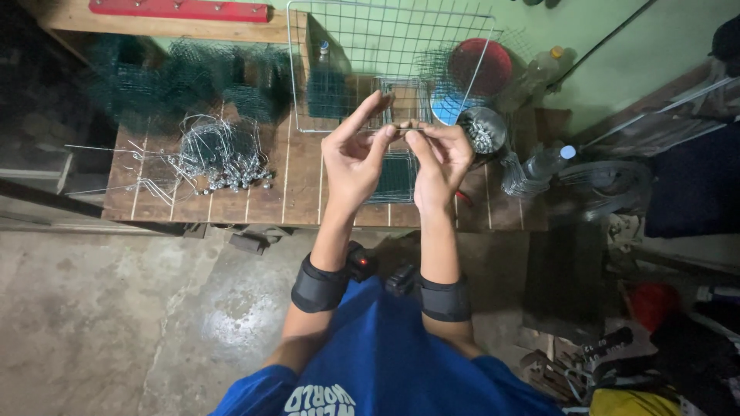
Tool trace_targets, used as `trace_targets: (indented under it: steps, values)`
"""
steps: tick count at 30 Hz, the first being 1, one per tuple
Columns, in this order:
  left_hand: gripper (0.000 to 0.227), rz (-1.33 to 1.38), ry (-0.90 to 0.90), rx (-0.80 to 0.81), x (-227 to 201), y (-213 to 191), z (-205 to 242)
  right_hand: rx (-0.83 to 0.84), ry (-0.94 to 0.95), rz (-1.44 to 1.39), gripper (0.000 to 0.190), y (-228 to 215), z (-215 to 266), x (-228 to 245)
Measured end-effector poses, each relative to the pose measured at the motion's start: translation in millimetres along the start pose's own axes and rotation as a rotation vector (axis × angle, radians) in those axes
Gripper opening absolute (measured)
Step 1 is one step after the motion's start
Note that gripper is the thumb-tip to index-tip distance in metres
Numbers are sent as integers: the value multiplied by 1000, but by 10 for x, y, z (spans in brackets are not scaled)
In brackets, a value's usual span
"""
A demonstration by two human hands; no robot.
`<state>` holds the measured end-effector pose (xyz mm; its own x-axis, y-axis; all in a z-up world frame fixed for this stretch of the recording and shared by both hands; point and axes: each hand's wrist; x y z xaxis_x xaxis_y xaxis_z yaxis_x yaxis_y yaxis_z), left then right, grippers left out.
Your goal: The person assembles a rectangular wire mesh frame by inserting metal fasteners into the frame's corners and twisting them with pliers. After completing one frame, they place it on a stack and begin working on another frame using the same method.
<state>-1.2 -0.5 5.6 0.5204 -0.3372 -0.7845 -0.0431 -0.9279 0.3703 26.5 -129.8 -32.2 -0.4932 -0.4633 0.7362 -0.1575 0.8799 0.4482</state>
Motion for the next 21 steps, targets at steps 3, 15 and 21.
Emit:
trace_targets:
  steps: [3, 15, 21]
  values:
    - [47, -39, 28, -2, -17, 28, 17, -32, 23, -77, 18, 20, 15, -1]
    - [45, -80, 69, 29, 162, -18, 68, -110, 113, -140, 19, 41, 49, -4]
    - [47, -107, -16, 34, 144, 24, 60, -97, 137, -109, 19, -54, 59, -23]
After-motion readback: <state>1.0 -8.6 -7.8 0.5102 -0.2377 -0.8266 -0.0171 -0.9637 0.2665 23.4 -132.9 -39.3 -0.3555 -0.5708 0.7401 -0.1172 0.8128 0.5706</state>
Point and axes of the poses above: each hand's wrist, its own z-axis away from the middle knuckle, its own y-axis out of the palm, x = y × z, and after that the axes turned 4 degrees about x, right-handed
